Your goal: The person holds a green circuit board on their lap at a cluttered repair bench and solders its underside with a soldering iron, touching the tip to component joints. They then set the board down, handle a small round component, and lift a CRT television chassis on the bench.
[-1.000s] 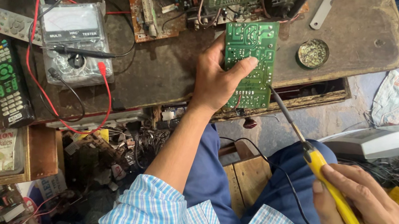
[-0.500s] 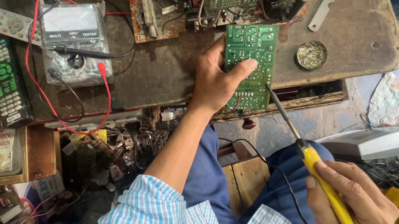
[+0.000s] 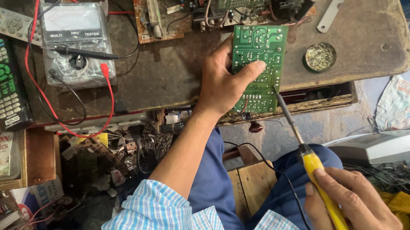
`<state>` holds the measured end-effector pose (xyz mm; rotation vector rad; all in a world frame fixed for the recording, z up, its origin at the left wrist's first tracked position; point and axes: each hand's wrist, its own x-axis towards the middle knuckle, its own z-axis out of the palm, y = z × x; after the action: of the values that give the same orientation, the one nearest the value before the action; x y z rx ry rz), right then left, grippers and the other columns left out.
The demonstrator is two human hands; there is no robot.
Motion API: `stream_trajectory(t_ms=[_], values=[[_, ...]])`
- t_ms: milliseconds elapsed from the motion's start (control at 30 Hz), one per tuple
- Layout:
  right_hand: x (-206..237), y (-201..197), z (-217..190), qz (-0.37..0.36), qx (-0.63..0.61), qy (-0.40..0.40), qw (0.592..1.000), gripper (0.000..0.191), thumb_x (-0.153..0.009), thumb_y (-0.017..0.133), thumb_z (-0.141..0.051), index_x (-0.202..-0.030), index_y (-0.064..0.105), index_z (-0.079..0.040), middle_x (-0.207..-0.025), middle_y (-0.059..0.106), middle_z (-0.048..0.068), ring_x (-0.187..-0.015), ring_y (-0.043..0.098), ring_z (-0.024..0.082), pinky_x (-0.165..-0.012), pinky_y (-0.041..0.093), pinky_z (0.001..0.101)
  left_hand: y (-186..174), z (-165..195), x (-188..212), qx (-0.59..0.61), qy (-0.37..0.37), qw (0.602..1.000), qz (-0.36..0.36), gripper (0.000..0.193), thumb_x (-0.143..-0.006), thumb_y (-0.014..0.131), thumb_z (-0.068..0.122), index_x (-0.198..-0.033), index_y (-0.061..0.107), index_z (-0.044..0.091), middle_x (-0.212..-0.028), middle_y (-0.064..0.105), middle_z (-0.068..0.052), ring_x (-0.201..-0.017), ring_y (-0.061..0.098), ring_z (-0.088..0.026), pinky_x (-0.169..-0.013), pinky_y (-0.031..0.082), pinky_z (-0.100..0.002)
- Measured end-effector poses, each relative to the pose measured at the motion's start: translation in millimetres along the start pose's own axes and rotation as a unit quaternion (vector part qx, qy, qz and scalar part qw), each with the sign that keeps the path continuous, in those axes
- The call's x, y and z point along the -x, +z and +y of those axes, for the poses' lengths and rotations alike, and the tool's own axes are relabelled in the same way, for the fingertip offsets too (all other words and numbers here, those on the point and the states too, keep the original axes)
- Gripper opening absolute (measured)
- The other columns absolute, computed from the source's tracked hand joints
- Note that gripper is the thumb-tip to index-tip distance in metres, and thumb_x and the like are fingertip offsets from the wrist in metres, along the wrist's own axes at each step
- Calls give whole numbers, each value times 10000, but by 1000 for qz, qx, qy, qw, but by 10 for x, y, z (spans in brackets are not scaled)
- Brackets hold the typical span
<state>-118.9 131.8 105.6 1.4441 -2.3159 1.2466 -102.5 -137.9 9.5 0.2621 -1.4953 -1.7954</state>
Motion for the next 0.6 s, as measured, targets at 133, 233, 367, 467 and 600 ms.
stream_trajectory(t_ms=[133, 233, 367, 467, 600], values=[[24, 14, -7, 12, 3, 11, 1000, 269, -813, 785, 1, -1070, 724, 52, -966, 722, 213, -820, 736, 227, -679, 569, 286, -7, -3, -2, -9, 12, 1000, -1, 241, -922, 713, 66, -1159, 680, 33, -1025, 751, -50, -895, 714, -106, -832, 606, -287], [48, 16, -17, 9, -3, 15, 1000, 280, -835, 785, -11, -1101, 722, 47, -998, 721, 207, -848, 742, 226, -692, 575, 268, -4, -5, 1, -6, 7, 1000, -1, 247, -920, 714, 68, -1161, 678, 32, -1023, 753, -51, -892, 719, -110, -829, 612, -291], [63, 7, -29, 11, 7, 28, 1000, 276, -837, 784, -8, -1100, 726, 50, -1000, 725, 208, -844, 744, 228, -699, 574, 267, 2, -4, 8, 16, -3, 1000, 0, 259, -920, 711, 69, -1173, 671, 31, -1026, 751, -54, -897, 721, -114, -829, 616, -296], [61, 18, -40, 12, 6, 26, 1000, 279, -823, 787, -13, -1086, 721, 51, -987, 722, 210, -853, 743, 235, -719, 573, 283, -3, -2, 7, 3, 0, 1000, -2, 252, -925, 712, 71, -1171, 676, 29, -1020, 753, -55, -889, 722, -116, -824, 618, -298], [57, 25, -49, 17, 14, 31, 999, 273, -838, 789, -5, -1099, 731, 45, -989, 727, 204, -845, 740, 224, -688, 571, 267, -5, -4, 6, 7, -4, 1000, 0, 260, -920, 712, 72, -1172, 674, 25, -1027, 754, -56, -896, 720, -114, -830, 613, -294]])
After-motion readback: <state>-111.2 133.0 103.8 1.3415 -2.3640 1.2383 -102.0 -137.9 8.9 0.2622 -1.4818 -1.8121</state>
